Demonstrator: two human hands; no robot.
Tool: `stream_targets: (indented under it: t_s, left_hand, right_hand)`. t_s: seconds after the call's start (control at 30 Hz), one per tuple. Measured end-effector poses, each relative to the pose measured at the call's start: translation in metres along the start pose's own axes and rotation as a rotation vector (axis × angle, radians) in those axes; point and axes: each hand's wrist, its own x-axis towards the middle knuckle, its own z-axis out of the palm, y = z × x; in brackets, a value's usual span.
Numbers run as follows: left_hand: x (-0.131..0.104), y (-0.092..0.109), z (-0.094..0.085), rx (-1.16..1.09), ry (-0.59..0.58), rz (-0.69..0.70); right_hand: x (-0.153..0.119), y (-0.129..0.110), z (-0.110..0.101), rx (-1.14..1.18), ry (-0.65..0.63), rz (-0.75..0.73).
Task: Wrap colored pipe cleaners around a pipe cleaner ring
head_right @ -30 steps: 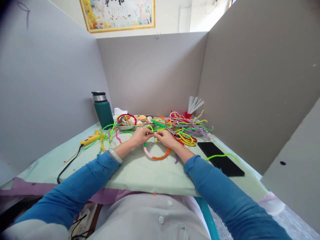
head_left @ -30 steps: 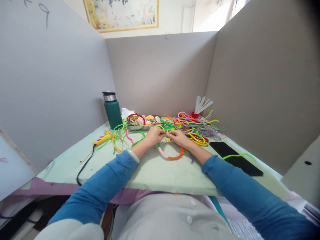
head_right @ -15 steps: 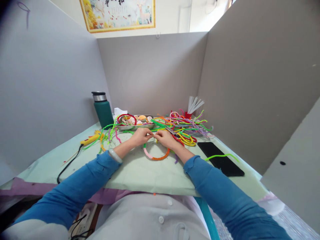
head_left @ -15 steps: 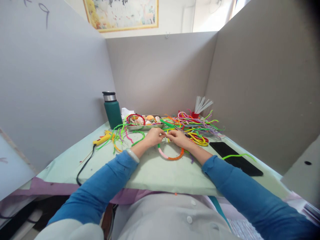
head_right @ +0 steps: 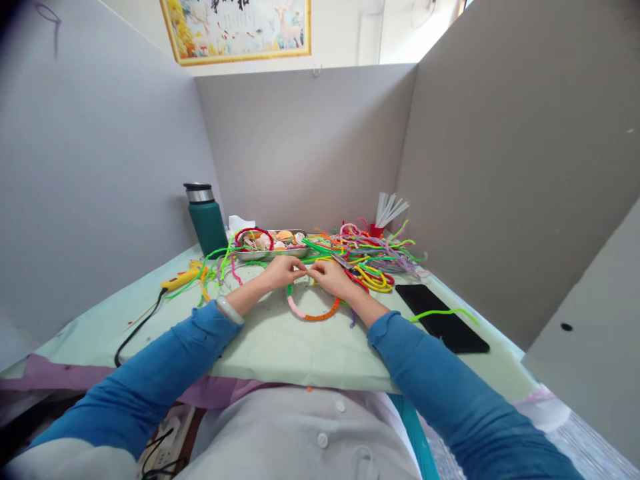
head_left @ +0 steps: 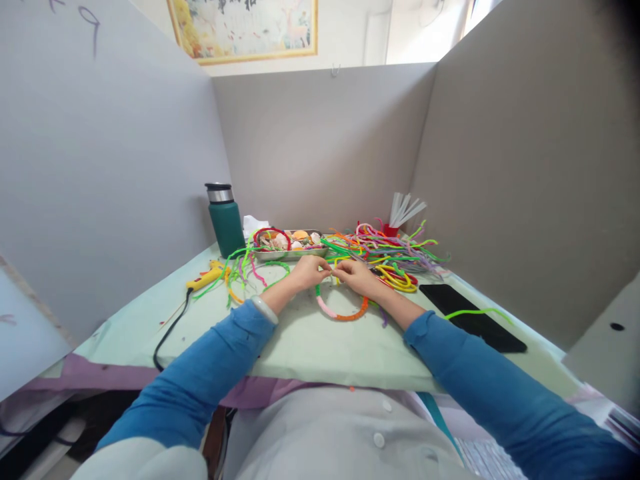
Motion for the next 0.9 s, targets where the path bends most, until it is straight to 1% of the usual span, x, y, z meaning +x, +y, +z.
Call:
stream_targets:
  t_s: [0.13, 0.3, 0.43, 0.53, 0.9]
  left_hand:
    - [-0.0005, -0.0009, -0.0004, -0.001, -0.025, 0.012]
    - [-0.0011, -0.0004, -0.0006, 0.006, -0.003, 0.014]
    - [-0.0012, -0.0002, -0.0007, -0.001, -0.030, -0.006]
    - [-0.0010, -0.0007, -0.0006, 0.003, -0.053, 0.004]
    - [-0.0014, 0.0006, -0.0023, 0.031, -0.080, -0.005]
  right_hand:
    - [-0.0002, 0.0005, 0.0008, -0.005, 0.003, 0.013]
    - [0.0001, -0.0003, 0.0000, 0.007, 0.001, 0.007]
    - [0.0002, 0.0007, 0.0002, 0.015, 0.008, -0.001]
    - [0.0000, 0.0020, 0.0009, 0.008, 0.014, -0.005]
    - [-0.0005, 0.0016, 0.0010, 0.002, 0.004, -0.012]
